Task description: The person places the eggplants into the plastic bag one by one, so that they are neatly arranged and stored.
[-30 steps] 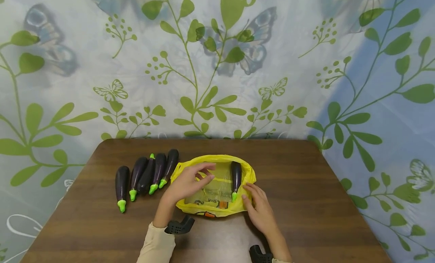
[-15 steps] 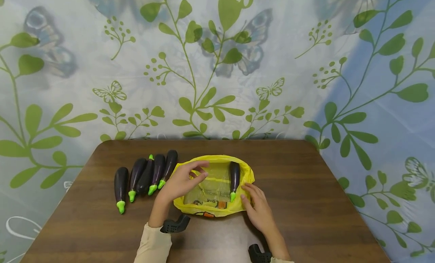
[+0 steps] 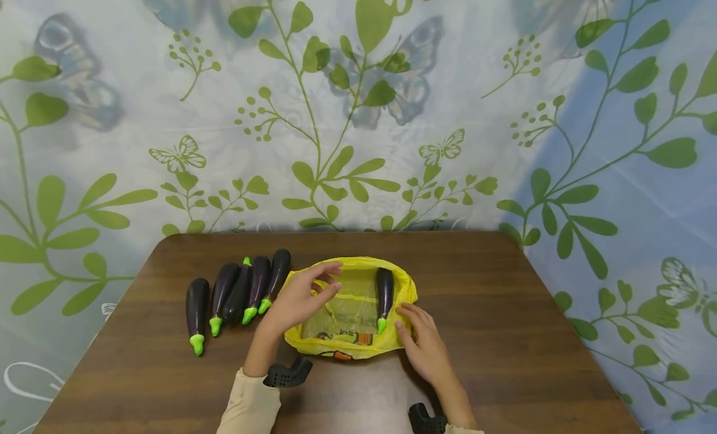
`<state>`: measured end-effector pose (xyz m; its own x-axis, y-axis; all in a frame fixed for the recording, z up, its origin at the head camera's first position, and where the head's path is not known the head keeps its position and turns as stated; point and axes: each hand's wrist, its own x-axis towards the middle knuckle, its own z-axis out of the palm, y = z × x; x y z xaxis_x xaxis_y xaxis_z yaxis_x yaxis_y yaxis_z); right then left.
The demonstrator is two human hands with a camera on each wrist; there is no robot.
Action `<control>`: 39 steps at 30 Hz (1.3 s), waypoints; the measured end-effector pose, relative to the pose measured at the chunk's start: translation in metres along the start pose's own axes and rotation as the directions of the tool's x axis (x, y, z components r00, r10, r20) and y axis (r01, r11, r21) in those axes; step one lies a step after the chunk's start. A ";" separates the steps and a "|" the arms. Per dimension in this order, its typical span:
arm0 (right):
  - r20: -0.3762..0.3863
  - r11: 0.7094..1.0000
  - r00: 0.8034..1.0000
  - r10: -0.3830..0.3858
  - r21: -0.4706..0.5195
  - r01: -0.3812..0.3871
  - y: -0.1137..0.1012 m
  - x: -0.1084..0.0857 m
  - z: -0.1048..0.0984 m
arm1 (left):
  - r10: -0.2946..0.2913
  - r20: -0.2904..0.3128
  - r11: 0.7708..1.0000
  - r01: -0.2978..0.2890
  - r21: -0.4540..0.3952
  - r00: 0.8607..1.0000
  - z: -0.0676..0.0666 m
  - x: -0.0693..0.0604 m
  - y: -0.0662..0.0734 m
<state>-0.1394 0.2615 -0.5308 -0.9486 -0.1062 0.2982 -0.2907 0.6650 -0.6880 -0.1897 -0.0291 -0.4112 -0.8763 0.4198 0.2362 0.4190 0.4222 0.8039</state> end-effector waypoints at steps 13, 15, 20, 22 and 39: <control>0.007 1.000 1.000 0.018 -0.001 -0.018 0.000 -0.005 0.004 | -0.015 -0.145 0.999 0.009 -0.040 0.989 -0.007 -0.011 -0.010; 0.008 1.000 1.000 0.017 -0.004 -0.017 0.000 -0.005 0.004 | -0.012 -0.172 1.000 0.007 -0.030 0.985 -0.007 -0.013 -0.013; 0.013 1.000 1.000 0.021 -0.011 -0.021 -0.001 -0.004 0.003 | -0.013 -0.209 1.000 0.007 -0.028 0.978 -0.009 -0.018 -0.019; 0.015 1.000 1.000 0.021 -0.012 -0.020 -0.002 -0.005 0.003 | -0.012 -0.209 0.999 0.004 -0.036 0.978 -0.010 -0.020 -0.020; -0.005 1.000 1.000 0.007 -0.005 -0.007 0.000 0.002 -0.002 | -0.025 -0.227 0.999 0.030 0.020 0.974 -0.031 -0.022 -0.025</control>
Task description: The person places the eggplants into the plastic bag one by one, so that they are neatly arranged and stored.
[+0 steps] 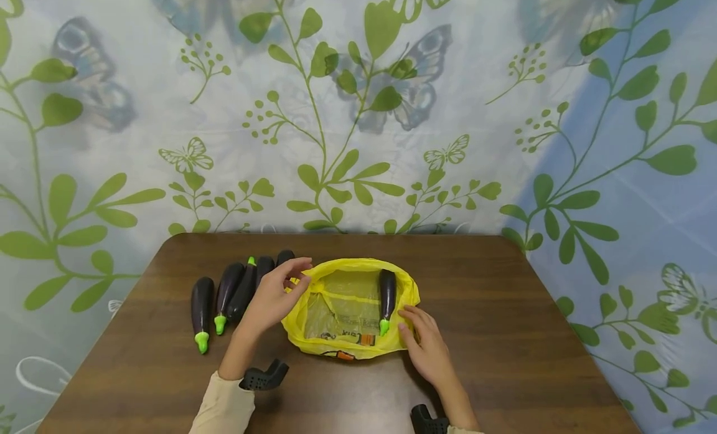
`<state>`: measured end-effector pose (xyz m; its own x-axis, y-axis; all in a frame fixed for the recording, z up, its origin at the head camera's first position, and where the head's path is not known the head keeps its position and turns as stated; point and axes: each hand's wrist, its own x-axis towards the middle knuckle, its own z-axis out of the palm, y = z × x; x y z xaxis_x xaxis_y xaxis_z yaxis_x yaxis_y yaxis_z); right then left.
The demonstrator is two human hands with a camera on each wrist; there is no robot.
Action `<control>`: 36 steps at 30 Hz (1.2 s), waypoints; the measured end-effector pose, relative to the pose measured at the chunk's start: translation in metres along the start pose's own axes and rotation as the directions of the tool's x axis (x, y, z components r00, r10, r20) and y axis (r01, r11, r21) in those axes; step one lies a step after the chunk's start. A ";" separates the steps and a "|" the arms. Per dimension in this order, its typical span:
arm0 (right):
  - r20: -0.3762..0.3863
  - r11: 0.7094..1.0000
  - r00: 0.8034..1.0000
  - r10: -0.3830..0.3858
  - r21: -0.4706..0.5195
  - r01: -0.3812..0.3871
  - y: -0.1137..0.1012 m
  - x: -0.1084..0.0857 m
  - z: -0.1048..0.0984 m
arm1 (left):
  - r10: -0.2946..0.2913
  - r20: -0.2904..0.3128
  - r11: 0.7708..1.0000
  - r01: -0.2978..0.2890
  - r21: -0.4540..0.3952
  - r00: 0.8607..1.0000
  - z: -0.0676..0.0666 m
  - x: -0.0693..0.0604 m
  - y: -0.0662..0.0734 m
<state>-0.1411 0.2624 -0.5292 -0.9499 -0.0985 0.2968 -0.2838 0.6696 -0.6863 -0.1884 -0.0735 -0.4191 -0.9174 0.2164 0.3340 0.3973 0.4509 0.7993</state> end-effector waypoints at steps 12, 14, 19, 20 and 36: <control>0.003 1.000 1.000 0.005 0.002 -0.005 0.002 0.002 0.000 | -0.043 -0.025 0.999 0.044 0.026 0.999 -0.013 0.001 -0.010; 0.004 1.000 1.000 0.005 0.005 -0.005 0.002 0.003 0.000 | -0.043 -0.030 0.998 0.044 0.033 0.999 -0.015 0.002 -0.011; 0.009 1.000 1.000 0.013 0.012 -0.013 0.001 0.004 -0.001 | -0.065 -0.053 0.997 0.067 0.040 0.996 -0.018 0.002 -0.016; 0.009 1.000 1.000 0.013 0.013 -0.013 0.001 0.004 -0.001 | -0.072 -0.058 0.997 0.075 0.036 0.996 -0.019 0.002 -0.017; 0.022 0.999 0.999 0.046 0.011 -0.047 -0.001 0.001 -0.002 | -0.158 -0.095 0.987 0.161 0.022 0.983 -0.021 -0.002 -0.034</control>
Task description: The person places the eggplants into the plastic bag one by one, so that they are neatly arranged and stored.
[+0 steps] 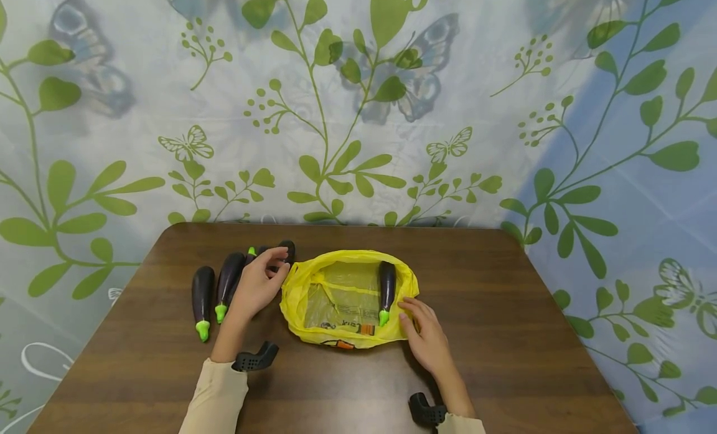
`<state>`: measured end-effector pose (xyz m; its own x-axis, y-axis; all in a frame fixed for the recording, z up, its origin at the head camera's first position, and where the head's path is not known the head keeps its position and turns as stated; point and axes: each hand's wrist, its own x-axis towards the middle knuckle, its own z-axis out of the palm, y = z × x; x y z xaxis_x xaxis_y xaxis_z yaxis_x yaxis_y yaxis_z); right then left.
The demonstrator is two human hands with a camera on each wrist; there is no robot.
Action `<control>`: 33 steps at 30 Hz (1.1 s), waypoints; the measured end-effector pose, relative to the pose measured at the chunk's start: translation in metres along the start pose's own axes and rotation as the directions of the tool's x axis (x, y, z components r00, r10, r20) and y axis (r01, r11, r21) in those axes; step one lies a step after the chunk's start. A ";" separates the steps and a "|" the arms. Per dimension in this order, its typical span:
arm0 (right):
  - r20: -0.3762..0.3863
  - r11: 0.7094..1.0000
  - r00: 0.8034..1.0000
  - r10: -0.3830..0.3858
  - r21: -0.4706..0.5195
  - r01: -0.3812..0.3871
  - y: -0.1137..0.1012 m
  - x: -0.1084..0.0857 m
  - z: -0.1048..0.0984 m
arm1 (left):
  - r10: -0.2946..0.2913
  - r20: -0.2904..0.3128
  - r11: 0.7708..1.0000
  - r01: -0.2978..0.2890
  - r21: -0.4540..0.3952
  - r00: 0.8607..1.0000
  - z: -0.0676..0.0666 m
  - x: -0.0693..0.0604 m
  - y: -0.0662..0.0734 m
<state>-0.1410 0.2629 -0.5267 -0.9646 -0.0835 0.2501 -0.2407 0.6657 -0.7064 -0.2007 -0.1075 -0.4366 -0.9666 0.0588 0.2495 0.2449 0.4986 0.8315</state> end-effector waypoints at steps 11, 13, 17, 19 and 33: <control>-0.012 1.000 1.000 0.011 -0.009 -0.011 0.001 0.000 0.000 | -0.010 -0.021 1.000 0.010 0.019 1.000 0.004 0.005 -0.012; -0.017 1.000 1.000 0.007 -0.007 -0.007 0.001 0.001 0.000 | -0.011 -0.033 1.000 0.012 0.022 0.999 0.004 0.005 -0.014; -0.016 1.000 1.000 -0.002 -0.006 0.002 0.002 0.001 0.001 | -0.026 -0.064 0.999 0.028 0.032 0.998 0.007 0.003 -0.022; -0.020 1.000 1.000 -0.005 -0.003 0.005 0.002 0.000 0.001 | -0.036 -0.071 0.999 0.039 0.035 0.997 0.010 0.002 -0.027; -0.037 1.000 0.999 -0.014 -0.008 0.014 -0.001 -0.001 0.001 | -0.023 -0.143 0.999 0.029 0.034 0.989 0.019 0.000 -0.046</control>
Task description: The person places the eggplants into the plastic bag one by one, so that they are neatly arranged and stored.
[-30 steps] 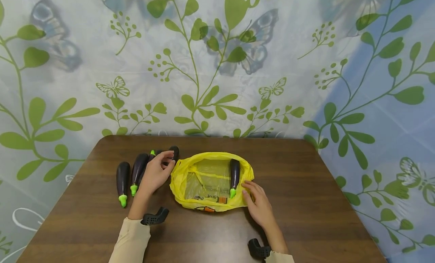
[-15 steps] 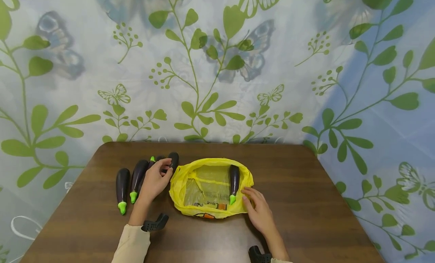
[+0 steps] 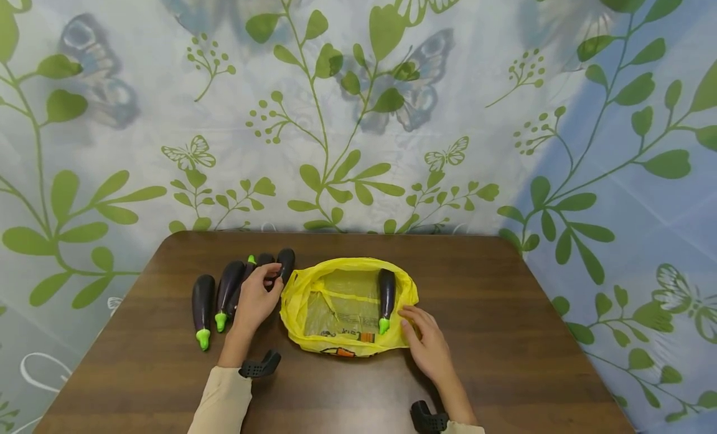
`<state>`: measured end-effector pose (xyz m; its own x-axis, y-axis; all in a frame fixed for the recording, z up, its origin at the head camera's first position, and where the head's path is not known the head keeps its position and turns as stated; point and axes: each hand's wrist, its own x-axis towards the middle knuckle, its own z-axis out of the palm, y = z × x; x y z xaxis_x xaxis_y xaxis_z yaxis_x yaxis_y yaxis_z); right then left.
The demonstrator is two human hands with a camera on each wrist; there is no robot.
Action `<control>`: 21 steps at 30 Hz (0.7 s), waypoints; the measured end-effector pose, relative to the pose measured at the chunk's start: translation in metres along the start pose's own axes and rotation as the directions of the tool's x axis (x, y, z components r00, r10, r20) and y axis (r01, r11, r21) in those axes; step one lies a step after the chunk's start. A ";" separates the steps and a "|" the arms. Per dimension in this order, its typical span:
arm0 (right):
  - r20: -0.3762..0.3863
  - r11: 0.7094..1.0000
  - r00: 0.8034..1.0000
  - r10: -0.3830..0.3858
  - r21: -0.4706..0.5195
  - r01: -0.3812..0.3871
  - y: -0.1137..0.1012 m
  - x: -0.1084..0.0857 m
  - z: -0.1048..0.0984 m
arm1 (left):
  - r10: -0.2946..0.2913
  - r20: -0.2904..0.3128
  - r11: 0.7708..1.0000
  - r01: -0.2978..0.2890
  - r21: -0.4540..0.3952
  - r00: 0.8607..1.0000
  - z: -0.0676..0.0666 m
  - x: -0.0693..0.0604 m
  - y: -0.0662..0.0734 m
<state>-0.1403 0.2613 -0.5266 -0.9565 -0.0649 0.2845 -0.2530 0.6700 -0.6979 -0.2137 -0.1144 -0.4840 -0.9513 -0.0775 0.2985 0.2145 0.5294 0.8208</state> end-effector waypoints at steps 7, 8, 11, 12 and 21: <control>-0.020 1.000 1.000 -0.011 -0.010 0.011 0.003 -0.002 0.000 | 0.051 -0.046 0.999 -0.052 -0.006 0.998 0.002 0.000 -0.005; -0.024 1.000 1.000 -0.013 -0.007 0.013 0.004 -0.002 0.000 | 0.064 -0.058 0.998 -0.065 -0.007 0.996 0.002 0.000 -0.006; -0.032 1.000 0.999 -0.015 -0.006 0.015 0.004 0.000 0.000 | 0.096 -0.089 0.995 -0.097 -0.009 0.991 0.002 0.003 -0.009; -0.033 1.000 0.999 -0.014 -0.006 0.014 0.004 0.001 0.000 | 0.101 -0.093 0.995 -0.102 -0.008 0.991 0.002 0.003 -0.009; -0.038 1.000 0.999 -0.016 -0.011 0.015 0.003 -0.001 0.002 | 0.074 -0.071 0.997 -0.074 0.001 0.995 0.000 -0.002 -0.012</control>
<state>-0.1404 0.2615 -0.5301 -0.9462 -0.0476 0.3200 -0.2661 0.6769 -0.6863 -0.2141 -0.1201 -0.4942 -0.9147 -0.0983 0.3920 0.2838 0.5342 0.7963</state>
